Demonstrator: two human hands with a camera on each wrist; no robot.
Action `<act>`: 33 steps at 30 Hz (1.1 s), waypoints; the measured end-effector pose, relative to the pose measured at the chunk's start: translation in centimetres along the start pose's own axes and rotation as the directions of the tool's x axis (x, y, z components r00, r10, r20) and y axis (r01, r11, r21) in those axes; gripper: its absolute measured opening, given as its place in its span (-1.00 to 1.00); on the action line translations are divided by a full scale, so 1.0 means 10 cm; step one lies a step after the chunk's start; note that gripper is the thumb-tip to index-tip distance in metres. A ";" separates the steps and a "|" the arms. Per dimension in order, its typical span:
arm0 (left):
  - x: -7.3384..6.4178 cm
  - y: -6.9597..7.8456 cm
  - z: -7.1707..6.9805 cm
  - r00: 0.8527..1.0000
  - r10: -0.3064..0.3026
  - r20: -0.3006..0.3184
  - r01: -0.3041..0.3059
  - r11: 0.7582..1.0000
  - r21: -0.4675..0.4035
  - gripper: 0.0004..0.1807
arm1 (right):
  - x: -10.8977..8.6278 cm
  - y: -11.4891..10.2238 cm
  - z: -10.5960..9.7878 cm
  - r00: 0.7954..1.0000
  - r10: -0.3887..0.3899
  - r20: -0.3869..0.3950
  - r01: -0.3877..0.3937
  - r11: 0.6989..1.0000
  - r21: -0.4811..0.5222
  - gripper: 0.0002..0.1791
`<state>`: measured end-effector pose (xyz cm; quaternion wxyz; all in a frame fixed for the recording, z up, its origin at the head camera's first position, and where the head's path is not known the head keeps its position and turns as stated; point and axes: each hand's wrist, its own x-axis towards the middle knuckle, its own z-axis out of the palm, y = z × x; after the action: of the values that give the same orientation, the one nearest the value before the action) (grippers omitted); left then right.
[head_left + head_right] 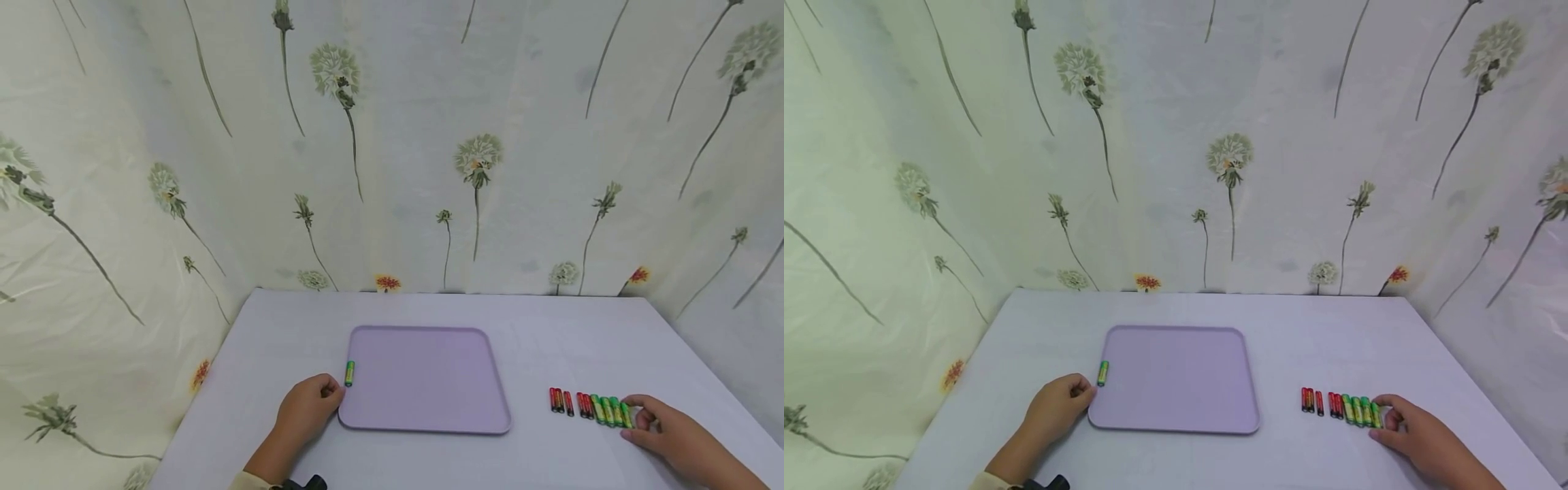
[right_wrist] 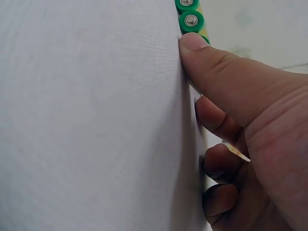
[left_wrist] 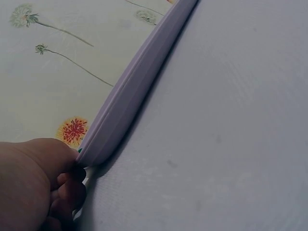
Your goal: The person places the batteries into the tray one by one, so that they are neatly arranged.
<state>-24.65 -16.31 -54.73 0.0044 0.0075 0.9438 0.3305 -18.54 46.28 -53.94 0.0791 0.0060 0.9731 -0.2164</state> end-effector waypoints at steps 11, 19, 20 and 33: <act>0.03 -0.01 0.00 1.000 0.011 0.009 -0.011 1.000 0.004 -0.78 | 0.00 -0.01 -0.01 1.000 0.000 -0.013 -0.001 1.000 -0.017 -0.25; 0.00 -0.02 0.03 1.000 0.000 0.011 0.000 1.000 -0.003 -0.78 | -0.02 -0.02 -0.08 1.000 0.010 -0.004 -0.010 1.000 -0.003 -0.23; -0.01 -0.02 0.02 1.000 -0.002 0.006 0.002 1.000 0.001 -0.78 | -0.01 -0.03 -0.07 1.000 0.007 -0.007 -0.007 1.000 0.000 -0.24; -0.03 0.03 -0.03 1.000 0.004 0.019 -0.004 1.000 -0.004 -0.79 | 0.10 -0.28 -0.19 0.999 0.033 -0.021 -0.033 0.999 0.011 -0.22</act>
<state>-24.38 -16.29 -54.34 0.0126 0.0125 0.9431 0.3321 -19.98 44.48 -51.24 0.0721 0.0249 0.9724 -0.2203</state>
